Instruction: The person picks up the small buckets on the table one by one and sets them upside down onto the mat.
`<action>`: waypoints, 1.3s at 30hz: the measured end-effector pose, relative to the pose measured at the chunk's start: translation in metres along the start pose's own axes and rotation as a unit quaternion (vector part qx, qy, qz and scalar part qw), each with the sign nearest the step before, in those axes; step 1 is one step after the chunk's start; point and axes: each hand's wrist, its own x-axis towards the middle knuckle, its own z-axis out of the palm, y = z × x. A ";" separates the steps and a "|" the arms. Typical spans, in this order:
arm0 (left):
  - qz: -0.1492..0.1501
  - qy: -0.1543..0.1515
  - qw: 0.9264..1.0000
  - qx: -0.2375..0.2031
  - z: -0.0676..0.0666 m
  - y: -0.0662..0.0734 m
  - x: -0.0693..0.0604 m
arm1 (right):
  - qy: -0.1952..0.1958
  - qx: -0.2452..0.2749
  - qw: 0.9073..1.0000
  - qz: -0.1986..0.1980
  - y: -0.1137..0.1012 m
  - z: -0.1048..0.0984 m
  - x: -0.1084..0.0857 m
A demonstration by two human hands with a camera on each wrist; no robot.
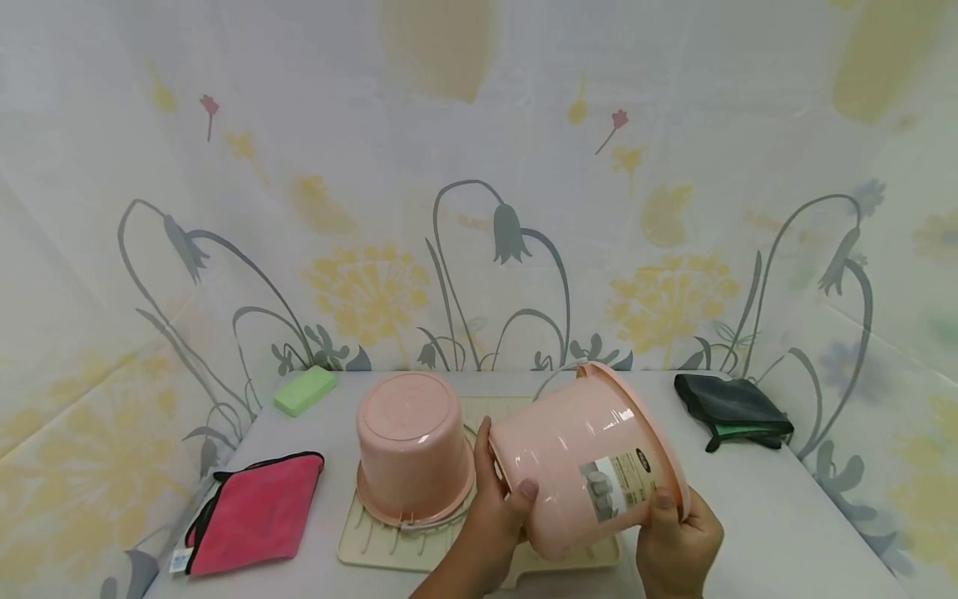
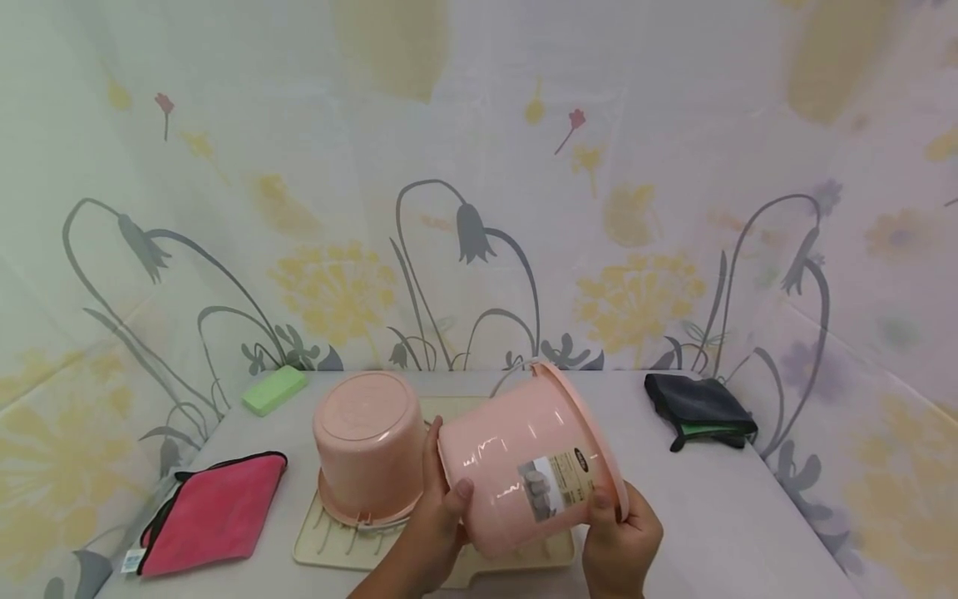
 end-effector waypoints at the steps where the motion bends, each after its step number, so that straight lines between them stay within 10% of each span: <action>1: 0.001 0.001 1.000 -0.001 0.000 0.000 0.000 | -0.001 -0.001 1.000 0.001 0.000 -0.001 0.000; 13: 0.069 0.056 0.993 0.073 0.001 -0.005 0.006 | -0.039 -0.137 0.990 0.007 0.002 -0.009 0.006; 27: 0.147 0.141 0.956 0.211 -0.001 0.007 0.004 | -0.124 -0.251 0.959 0.054 0.005 -0.020 0.021; 29: 0.155 0.144 0.951 0.225 -0.001 0.011 0.004 | -0.127 -0.311 0.937 0.097 0.004 -0.021 0.025; 35: 0.169 0.157 0.931 0.284 0.001 0.025 0.008 | -0.180 -0.487 0.810 0.273 0.002 -0.029 0.039; 39: 0.163 0.157 0.918 0.327 0.002 0.035 0.011 | -0.272 -0.533 0.743 0.299 0.008 -0.040 0.040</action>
